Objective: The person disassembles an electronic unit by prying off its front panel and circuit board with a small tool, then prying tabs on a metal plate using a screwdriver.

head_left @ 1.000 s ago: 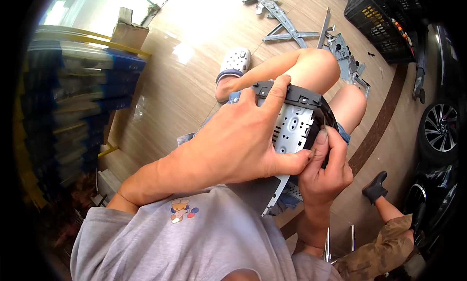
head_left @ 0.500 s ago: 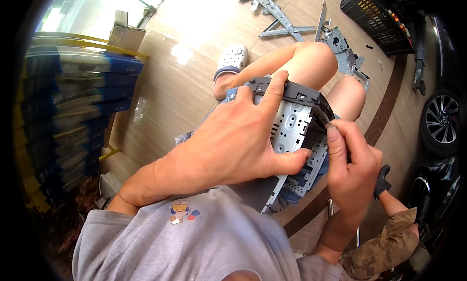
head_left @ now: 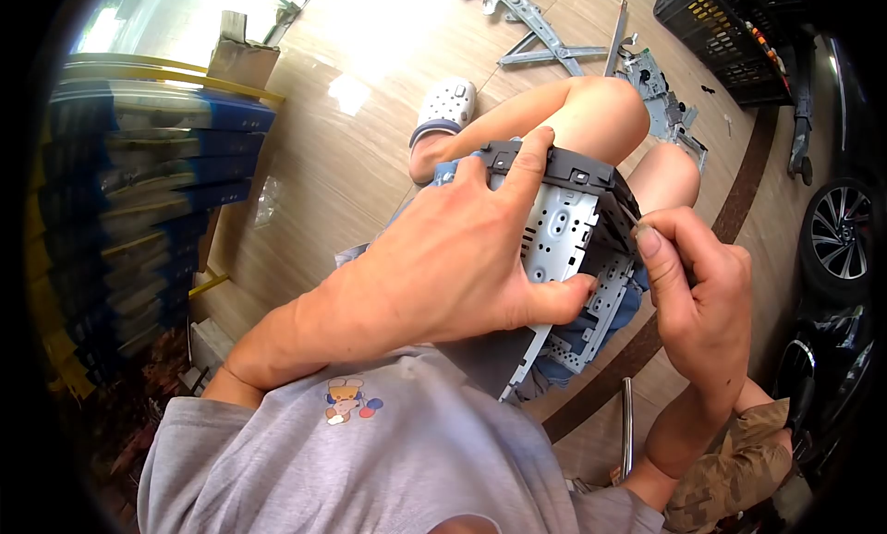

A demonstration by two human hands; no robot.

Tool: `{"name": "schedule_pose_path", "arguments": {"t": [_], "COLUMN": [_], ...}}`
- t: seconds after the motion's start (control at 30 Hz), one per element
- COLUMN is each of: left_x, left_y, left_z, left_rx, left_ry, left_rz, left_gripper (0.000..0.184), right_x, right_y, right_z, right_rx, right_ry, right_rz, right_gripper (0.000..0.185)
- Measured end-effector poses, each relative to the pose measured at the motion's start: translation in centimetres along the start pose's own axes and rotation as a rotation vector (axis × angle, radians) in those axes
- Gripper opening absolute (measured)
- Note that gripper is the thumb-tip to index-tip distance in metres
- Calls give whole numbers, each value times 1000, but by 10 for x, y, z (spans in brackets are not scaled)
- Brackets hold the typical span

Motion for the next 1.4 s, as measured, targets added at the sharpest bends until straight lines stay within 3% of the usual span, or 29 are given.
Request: {"name": "schedule_pose_path", "arguments": {"t": [0.13, 0.73, 1.17, 1.4], "left_x": [1, 5, 6, 6], "left_y": [0, 5, 8, 9], "left_z": [1, 0, -2, 1], "left_rx": [-5, 10, -8, -8], "left_ry": [13, -8, -2, -30], "left_rz": [7, -22, -14, 10], "left_gripper": [117, 116, 115, 119], "right_x": [-5, -6, -19, -6], "right_y": [-4, 3, -19, -34], "right_z": [-2, -14, -20, -5], "right_rx": [51, 198, 224, -95], "right_ry": [-69, -225, -301, 17], "right_rz": [73, 122, 393, 386], "right_gripper": [8, 12, 24, 20]}}
Point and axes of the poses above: each hand's wrist, its own y-axis away from the middle knuckle, its own x-axis out of the palm, z = x × y, the point moved 5 cm from there along -y, towards the middle knuckle, and after that the axes turned 15 degrees about -x, right-handed, at the moved point
